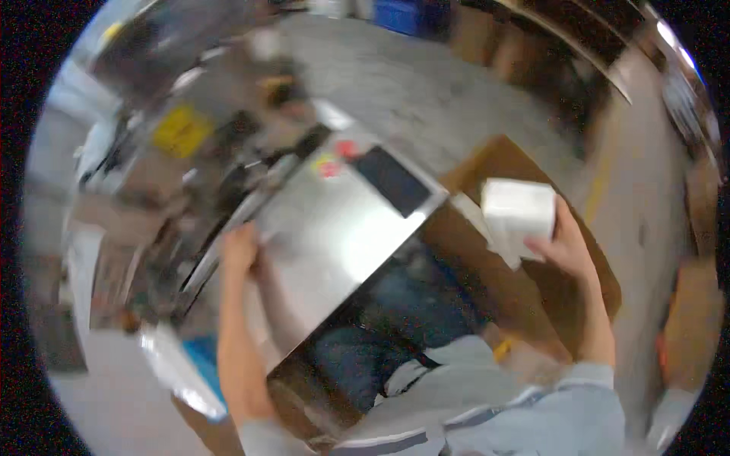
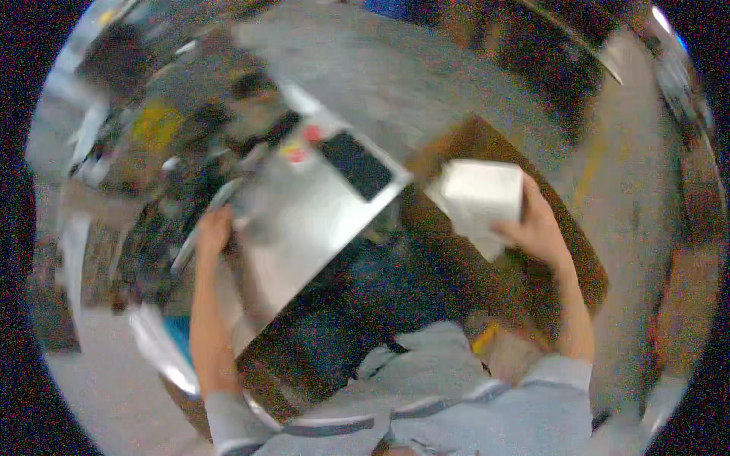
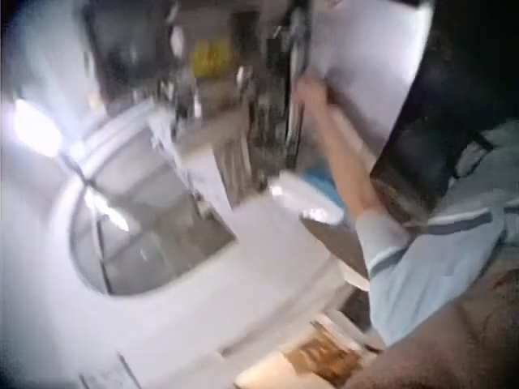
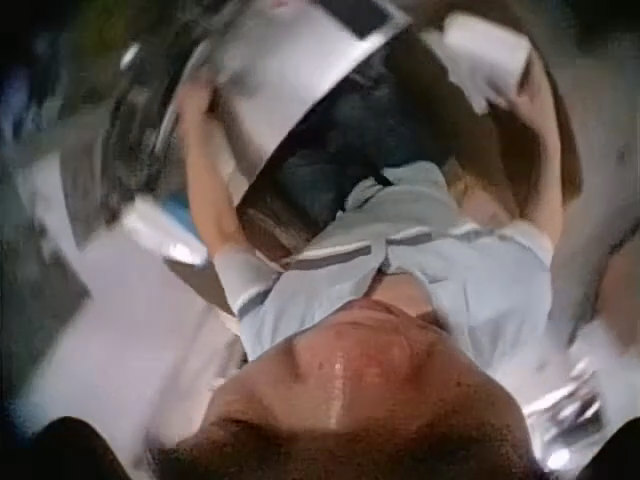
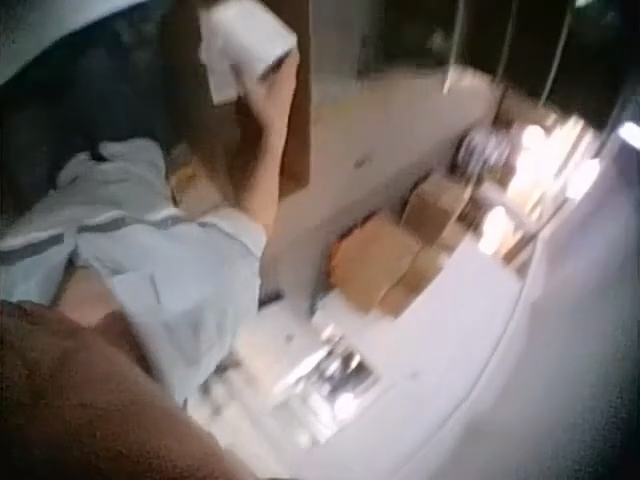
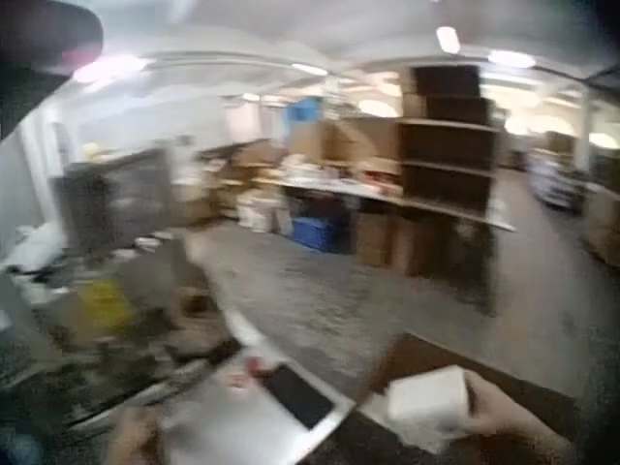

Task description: Wrapping small boxes with plastic film using a machine and placing them into a larger container.

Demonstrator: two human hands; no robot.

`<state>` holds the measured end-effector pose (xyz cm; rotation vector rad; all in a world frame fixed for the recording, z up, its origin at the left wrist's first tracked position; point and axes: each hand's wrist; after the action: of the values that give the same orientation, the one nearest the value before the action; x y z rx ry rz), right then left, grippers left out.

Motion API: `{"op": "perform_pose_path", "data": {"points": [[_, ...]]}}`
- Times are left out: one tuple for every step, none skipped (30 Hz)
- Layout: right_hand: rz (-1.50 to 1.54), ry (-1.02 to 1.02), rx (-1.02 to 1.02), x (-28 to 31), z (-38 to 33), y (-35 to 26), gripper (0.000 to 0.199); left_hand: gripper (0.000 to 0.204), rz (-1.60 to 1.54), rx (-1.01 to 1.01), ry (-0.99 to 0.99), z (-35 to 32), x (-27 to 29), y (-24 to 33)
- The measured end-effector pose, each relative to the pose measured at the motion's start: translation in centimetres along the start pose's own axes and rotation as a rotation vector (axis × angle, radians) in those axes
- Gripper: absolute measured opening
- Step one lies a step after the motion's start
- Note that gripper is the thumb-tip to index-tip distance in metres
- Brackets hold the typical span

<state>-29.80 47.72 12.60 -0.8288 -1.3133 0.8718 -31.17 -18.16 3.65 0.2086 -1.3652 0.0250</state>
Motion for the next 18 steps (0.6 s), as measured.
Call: {"op": "perform_pose_path", "data": {"points": [[0.002,-0.029,-0.063,1.8,0.7,2.4,0.086,0.036,-0.022,0.239,0.012,-0.1,-0.4,-0.7],[0.121,-0.135,-0.169,0.7,2.4,3.9,0.081,0.029,-0.071,0.064,0.337,-3.8,0.4,-9.5],[0.09,-0.034,-0.256,2.9,1.2,6.7,0.077,0.031,-0.237,0.279,0.2,-1.5,-0.1,-1.8],[0.1,-0.024,-0.169,2.0,2.1,10.0,0.081,0.031,-0.089,0.097,0.439,-3.3,0.8,-6.3],[-0.155,-0.005,-0.243,4.3,1.1,13.3,0.089,0.031,-0.023,0.214,0.38,-3.0,1.2,1.1],[-0.268,-0.045,-0.296,5.4,0.7,17.7,0.092,0.028,-0.079,0.123,0.423,-3.9,2.1,4.5],[-0.375,-0.099,-0.341,6.1,0.4,22.7,0.095,0.026,-0.13,0.044,0.47,-4.9,2.4,6.1],[-0.493,-0.155,-0.329,6.1,-1.1,28.4,0.088,0.023,-0.217,-0.016,0.485,-7.3,1.6,5.4],[-0.611,-0.222,-0.294,6.0,-1.7,31.1,0.08,0.022,-0.299,-0.058,0.514,-9.4,1.9,4.4],[-0.71,-0.426,-0.53,4.7,-1.5,31.6,0.08,0.02,-0.214,-0.041,0.499,-11.4,3.4,7.0],[-0.81,-0.631,-0.759,4.2,-1.0,31.8,0.079,0.019,-0.135,-0.024,0.49,-13.2,5.4,10.8],[-0.796,-0.86,-0.794,5.1,-2.3,37.2,0.079,0.02,-0.145,-0.026,0.458,-14.5,6.4,12.8],[-0.641,-0.742,-0.735,5.7,-5.6,42.1,0.078,0.022,-0.147,-0.016,0.419,-16.7,7.4,13.8],[-0.469,-0.611,-0.669,3.0,-9.1,45.8,0.077,0.025,-0.2,0.086,0.405,-18.3,7.6,12.1],[-0.168,-0.665,-0.504,0.6,-10.6,47.3,0.072,0.028,-0.234,0.208,0.39,-20.1,8.7,11.9],[0.023,-0.635,-0.431,0.5,-13.1,49.4,0.069,0.032,-0.151,0.229,0.315,-20.7,10.0,13.2],[0.218,-0.605,-0.354,0.1,-15.1,51.0,0.066,0.032,-0.135,0.241,0.308,-22.1,10.9,13.2],[0.228,-0.619,-0.359,-1.2,-16.6,52.3,0.066,0.034,-0.051,0.349,0.314,-23.9,12.0,12.8]]}}
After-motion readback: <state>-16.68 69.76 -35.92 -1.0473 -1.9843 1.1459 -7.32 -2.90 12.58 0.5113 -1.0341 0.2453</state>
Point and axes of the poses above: each hand's wrist, its own z-axis towards the middle knuckle, its own x-axis out of the back of the hand, y = z × x, and after that the axes turned 11 degrees about y, right-handed
